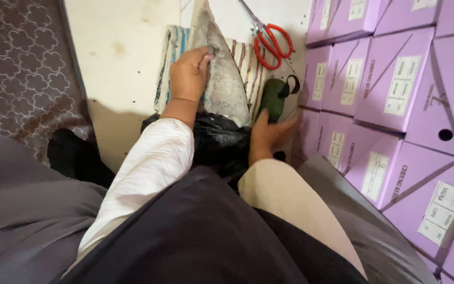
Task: The person trims the edges of a dark flower-shaped craft piece using red-handled scissors. After trimming, they place the piece into a black plastic bag and use a green shoe last to press the item against a cloth on the floor.
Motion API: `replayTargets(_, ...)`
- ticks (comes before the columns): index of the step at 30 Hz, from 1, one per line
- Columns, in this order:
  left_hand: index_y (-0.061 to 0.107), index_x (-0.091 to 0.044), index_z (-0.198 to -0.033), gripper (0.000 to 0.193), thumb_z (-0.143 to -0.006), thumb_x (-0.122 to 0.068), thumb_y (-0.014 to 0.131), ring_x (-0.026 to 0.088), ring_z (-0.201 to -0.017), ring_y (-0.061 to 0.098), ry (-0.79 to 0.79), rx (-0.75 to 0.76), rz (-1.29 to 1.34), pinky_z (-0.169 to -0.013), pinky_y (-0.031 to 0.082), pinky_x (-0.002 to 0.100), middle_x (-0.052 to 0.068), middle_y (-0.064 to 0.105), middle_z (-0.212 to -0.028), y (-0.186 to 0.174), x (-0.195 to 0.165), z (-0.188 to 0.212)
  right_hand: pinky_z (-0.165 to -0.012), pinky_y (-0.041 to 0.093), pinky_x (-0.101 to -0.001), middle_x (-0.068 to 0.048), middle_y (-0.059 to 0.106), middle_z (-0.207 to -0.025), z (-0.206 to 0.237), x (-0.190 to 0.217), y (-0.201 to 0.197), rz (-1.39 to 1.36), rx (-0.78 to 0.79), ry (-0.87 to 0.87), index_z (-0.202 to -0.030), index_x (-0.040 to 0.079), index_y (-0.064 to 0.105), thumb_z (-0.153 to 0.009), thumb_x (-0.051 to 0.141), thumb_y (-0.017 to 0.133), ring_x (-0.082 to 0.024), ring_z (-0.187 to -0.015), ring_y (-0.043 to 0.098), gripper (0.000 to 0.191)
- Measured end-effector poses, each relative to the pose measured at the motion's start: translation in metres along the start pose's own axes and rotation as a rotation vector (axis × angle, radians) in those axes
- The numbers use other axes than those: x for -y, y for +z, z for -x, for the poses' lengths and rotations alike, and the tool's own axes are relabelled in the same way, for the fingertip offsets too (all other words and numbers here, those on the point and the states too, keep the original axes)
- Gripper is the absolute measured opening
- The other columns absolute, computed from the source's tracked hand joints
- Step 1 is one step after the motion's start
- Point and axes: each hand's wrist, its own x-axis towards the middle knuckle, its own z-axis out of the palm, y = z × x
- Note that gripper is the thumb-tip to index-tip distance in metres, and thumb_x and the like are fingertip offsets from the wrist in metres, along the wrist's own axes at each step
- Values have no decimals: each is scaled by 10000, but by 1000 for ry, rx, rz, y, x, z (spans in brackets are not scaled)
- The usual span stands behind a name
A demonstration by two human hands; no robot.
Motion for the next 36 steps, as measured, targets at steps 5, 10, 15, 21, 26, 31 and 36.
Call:
replayTargets(5, 769, -117, -1029, 132, -906, -163, 775, 368, -878, 707, 13, -14, -56, -770, 568, 426, 156, 742, -977, -8, -6, -7, -1101, 333, -492, -314, 448, -1433, 20, -5, -14, 115, 392, 372, -1439, -70, 385, -718, 359, 874, -454, -1327, 429, 971)
replayTargets(10, 772, -125, -1034, 138, -909, -184, 772, 356, -890, 714, 12, -23, -17, -783, 580, 413, 148, 744, -993, -11, -10, -9, -1057, 392, -469, -275, 518, -1370, 12, 9, -17, 149, 470, 413, -1387, -64, 450, -680, 321, 877, -415, -1260, 501, 911)
replayTargets(15, 774, -116, -1032, 129, -916, -172, 766, 356, -887, 708, 45, -29, -42, -796, 577, 418, 145, 753, -1010, -18, -17, -12, -1012, 450, -447, -236, 588, -1306, 0, 13, -21, 123, 523, 447, -1334, -57, 514, -642, 283, 880, -375, -1193, 572, 854)
replayTargets(21, 772, -112, -1021, 124, -914, -174, 756, 350, -905, 711, 25, -18, 3, -803, 577, 416, 140, 749, -1001, -27, -27, -15, -942, 522, -413, -167, 691, -1206, -19, 25, -30, -217, 529, 537, -1251, -44, 614, -589, 208, 866, -310, -1090, 670, 752)
replayTargets(26, 781, -114, -1026, 134, -909, -175, 761, 364, -889, 702, 2, -9, -21, -788, 568, 432, 156, 740, -984, -35, -34, -18, -839, 536, -405, -134, 701, -1046, -32, 67, -49, -546, 512, 274, -1163, -40, 648, -685, 167, 833, -271, -937, 676, 552)
replayTargets(31, 774, -110, -1036, 139, -912, -170, 756, 366, -891, 702, 19, -27, 0, -785, 570, 429, 158, 738, -994, -39, -40, -16, -940, 531, -361, -95, 633, -1159, -29, 122, -77, -782, 486, -257, -1304, 18, 515, -744, 152, 868, -227, -1041, 633, 675)
replayTargets(36, 781, -131, -1049, 129, -942, -179, 726, 370, -879, 697, 25, -3, -58, -772, 564, 440, 160, 735, -996, -43, -42, -20, -1031, 517, -365, -145, 611, -1278, -5, 144, -67, -654, 377, -566, -1367, -2, 513, -746, 187, 915, -267, -1159, 623, 763)
